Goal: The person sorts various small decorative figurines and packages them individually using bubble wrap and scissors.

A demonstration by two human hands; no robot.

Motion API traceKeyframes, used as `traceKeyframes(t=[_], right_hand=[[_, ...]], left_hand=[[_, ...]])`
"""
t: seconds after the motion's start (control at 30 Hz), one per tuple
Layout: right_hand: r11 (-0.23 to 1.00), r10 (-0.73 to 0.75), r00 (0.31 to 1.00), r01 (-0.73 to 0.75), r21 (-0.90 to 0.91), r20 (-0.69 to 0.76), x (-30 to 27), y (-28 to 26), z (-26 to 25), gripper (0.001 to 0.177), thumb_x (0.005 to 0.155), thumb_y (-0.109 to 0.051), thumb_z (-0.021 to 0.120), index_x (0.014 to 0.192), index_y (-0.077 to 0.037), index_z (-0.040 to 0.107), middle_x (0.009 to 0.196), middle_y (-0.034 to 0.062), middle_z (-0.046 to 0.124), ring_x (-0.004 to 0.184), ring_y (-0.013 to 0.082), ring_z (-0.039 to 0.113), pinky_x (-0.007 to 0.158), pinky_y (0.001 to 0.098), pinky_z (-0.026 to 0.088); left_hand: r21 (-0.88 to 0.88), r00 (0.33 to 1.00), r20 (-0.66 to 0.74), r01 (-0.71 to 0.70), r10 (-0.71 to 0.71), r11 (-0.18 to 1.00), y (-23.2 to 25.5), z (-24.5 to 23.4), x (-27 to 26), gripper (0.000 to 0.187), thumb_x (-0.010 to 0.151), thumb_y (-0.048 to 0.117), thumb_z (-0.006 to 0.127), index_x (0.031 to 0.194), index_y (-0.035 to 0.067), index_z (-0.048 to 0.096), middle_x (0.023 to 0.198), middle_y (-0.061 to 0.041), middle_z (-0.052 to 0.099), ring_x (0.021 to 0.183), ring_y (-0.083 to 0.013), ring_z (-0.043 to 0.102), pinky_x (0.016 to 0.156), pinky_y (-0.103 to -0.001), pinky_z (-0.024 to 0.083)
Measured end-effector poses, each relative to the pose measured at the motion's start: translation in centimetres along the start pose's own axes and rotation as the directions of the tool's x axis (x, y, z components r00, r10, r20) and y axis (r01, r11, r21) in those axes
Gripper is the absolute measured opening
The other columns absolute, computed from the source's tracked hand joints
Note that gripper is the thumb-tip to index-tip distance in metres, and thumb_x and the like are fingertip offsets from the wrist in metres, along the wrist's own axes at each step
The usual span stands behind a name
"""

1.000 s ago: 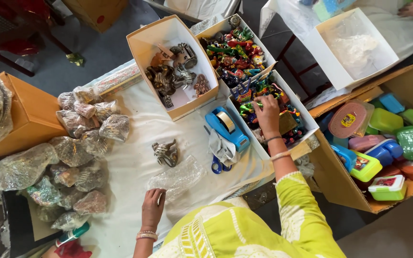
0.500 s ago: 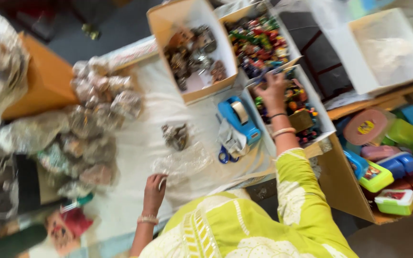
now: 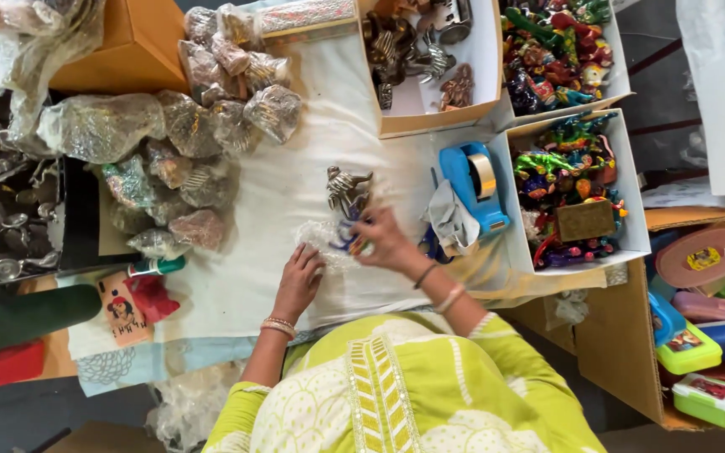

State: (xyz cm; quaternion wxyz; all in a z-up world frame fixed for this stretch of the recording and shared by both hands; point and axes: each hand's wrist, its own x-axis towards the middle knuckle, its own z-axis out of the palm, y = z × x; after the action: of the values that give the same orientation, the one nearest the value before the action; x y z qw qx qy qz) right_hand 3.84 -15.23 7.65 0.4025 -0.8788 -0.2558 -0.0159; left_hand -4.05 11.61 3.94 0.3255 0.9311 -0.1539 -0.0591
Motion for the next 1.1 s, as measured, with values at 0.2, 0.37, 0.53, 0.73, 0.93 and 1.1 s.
traceKeyframes(t=[0.2,0.37,0.53,0.73,0.93,1.1], right_hand=[[0.987,0.15,0.961,-0.134,-0.084,0.231,0.2,-0.9,5.5,0.058,0.063,-0.023,0.093,0.115,-0.017,0.069,0.12,0.0137,0.053,0.112,0.0371,0.046,0.101,0.0465,0.046],[0.994,0.058,0.994,-0.066,0.082,0.094,-0.1,-0.7,2.4,0.073,0.061,-0.023,0.089,0.127,-0.014,0.061,0.117,0.0142,0.055,0.111,0.0364,0.052,0.098,0.0467,0.046],[0.981,0.196,0.98,-0.196,-0.003,-0.025,-3.8,1.4,0.2,0.041,0.082,-0.011,0.081,0.12,-0.014,0.066,0.11,0.0104,0.062,0.109,0.0326,0.058,0.098,0.0423,0.05],[0.983,0.179,0.982,-0.181,-0.03,-0.065,-5.3,2.0,2.5,0.032,0.083,-0.006,0.074,0.114,-0.01,0.068,0.108,0.0112,0.064,0.107,0.032,0.062,0.096,0.0404,0.052],[0.993,0.056,0.998,-0.059,-0.099,-0.024,-3.2,2.0,7.6,0.045,0.081,-0.014,0.075,0.124,-0.008,0.062,0.113,0.0146,0.061,0.108,0.0356,0.059,0.097,0.0447,0.049],[0.987,0.151,0.988,-0.149,-0.064,0.028,-1.9,2.3,8.1,0.054,0.073,-0.012,0.077,0.123,-0.007,0.061,0.115,0.0142,0.06,0.109,0.0358,0.059,0.099,0.0433,0.049]], left_hand=[[-0.027,0.996,-0.091,0.015,-0.017,1.0,0.2,0.0,-0.4,0.03,0.079,0.002,0.073,0.108,0.009,0.071,0.131,-0.012,0.062,0.14,-0.0396,0.043,0.113,-0.049,0.037],[-0.014,0.977,-0.213,0.029,-0.031,0.999,0.9,0.0,-0.4,0.027,0.081,-0.001,0.07,0.107,0.005,0.068,0.121,-0.013,0.064,0.131,-0.0386,0.05,0.111,-0.048,0.041],[-0.074,0.984,-0.18,0.001,-0.014,0.997,3.1,-1.1,1.2,0.037,0.078,-0.002,0.071,0.114,0.005,0.064,0.12,-0.015,0.061,0.122,-0.0379,0.052,0.108,-0.047,0.044],[-0.054,0.994,-0.099,-0.051,0.045,0.997,4.2,-0.6,3.6,0.051,0.071,0.004,0.078,0.119,0.002,0.06,0.116,-0.022,0.055,0.111,-0.0433,0.048,0.097,-0.049,0.044],[0.01,0.996,-0.048,-0.074,0.074,0.997,0.8,2.1,3.5,0.039,0.076,0.005,0.078,0.111,0.006,0.061,0.11,-0.016,0.059,0.108,-0.0385,0.051,0.098,-0.048,0.046],[0.016,0.989,-0.122,-0.085,0.086,0.996,-0.1,2.4,2.4,0.047,0.077,0.009,0.08,0.118,0.004,0.059,0.119,-0.018,0.057,0.116,-0.0398,0.05,0.103,-0.048,0.043]])
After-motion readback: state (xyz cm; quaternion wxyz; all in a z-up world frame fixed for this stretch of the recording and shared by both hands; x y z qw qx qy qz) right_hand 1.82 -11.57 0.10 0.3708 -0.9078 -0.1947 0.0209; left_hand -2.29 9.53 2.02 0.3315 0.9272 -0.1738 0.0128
